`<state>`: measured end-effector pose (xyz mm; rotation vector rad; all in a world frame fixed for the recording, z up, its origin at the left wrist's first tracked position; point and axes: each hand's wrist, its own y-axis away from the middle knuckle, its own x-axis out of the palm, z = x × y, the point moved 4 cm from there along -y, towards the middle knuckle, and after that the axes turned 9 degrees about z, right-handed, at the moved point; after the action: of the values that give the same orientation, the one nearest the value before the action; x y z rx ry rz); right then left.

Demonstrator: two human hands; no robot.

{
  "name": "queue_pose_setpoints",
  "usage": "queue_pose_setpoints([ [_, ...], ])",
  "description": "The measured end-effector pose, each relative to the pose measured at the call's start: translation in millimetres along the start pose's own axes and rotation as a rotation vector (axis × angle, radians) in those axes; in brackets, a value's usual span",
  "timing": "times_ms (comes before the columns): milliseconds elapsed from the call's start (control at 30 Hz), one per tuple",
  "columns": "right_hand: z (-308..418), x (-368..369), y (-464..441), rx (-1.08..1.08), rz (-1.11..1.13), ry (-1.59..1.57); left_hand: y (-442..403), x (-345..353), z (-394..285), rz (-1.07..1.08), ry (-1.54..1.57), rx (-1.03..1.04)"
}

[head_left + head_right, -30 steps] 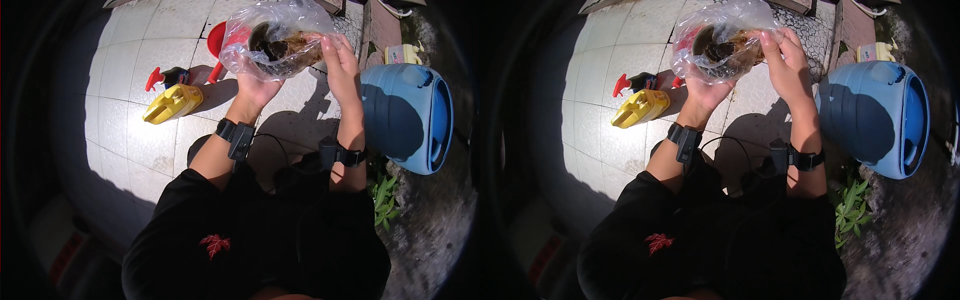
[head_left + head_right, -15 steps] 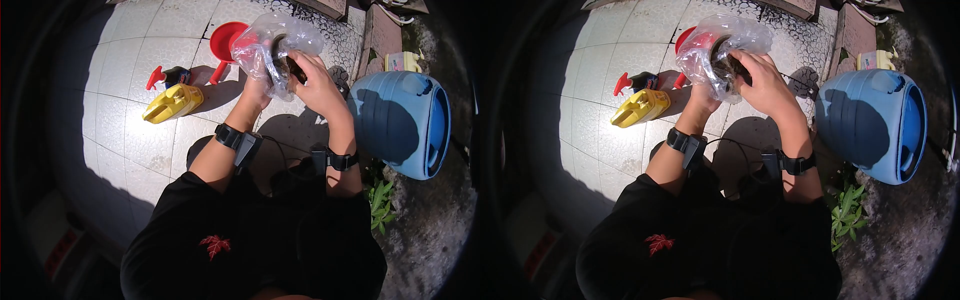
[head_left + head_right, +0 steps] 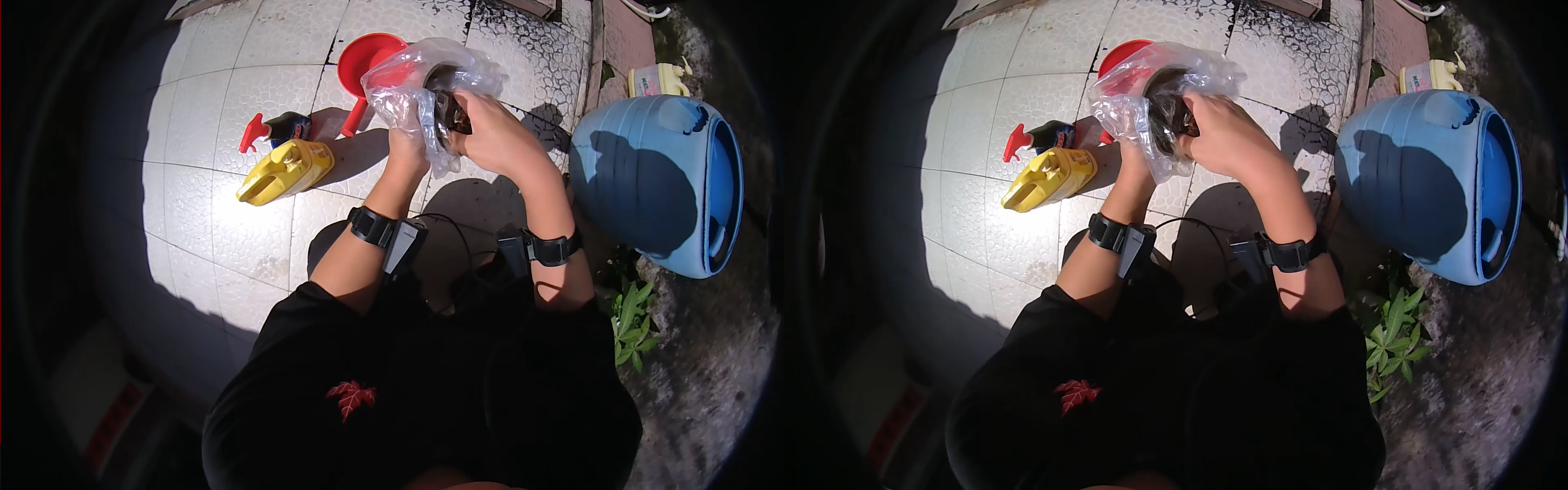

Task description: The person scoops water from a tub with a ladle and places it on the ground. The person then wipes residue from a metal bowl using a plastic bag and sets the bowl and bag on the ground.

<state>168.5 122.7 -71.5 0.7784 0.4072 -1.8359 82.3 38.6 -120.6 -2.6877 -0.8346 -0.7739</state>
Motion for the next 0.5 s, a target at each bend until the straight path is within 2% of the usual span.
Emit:
queue_pose_setpoints([
  [67, 3, 1, -4, 0.068, 0.117, 0.099, 1, 5, 0, -0.06, 0.097, -0.058],
  [167, 10, -8, -4, 0.156, 0.12, 0.014, -3, 11, -2, 0.026, 0.129, -0.042],
  [200, 9, -8, -3, 0.158, 0.115, 0.013, -6, 12, 0, 0.055, 0.143, -0.036],
  [267, 7, -10, -1, 0.125, -0.033, 0.093, -9, 7, 11, 0.099, 0.207, -0.136],
  [367, 1, -20, 4, 0.061, -0.093, 0.132, -12, 7, 13, 0.053, 0.227, -0.177],
  [400, -2, -25, 8, 0.06, -0.087, 0.134, -10, 10, 10, 0.026, 0.328, -0.217],
  [467, -5, -34, 12, 0.124, -0.005, 0.281, -11, 11, 8, 0.086, 0.297, -0.302],
  [500, 5, -38, 15, 0.065, -0.016, 0.293, -11, 22, -4, 0.161, 0.304, -0.369],
])
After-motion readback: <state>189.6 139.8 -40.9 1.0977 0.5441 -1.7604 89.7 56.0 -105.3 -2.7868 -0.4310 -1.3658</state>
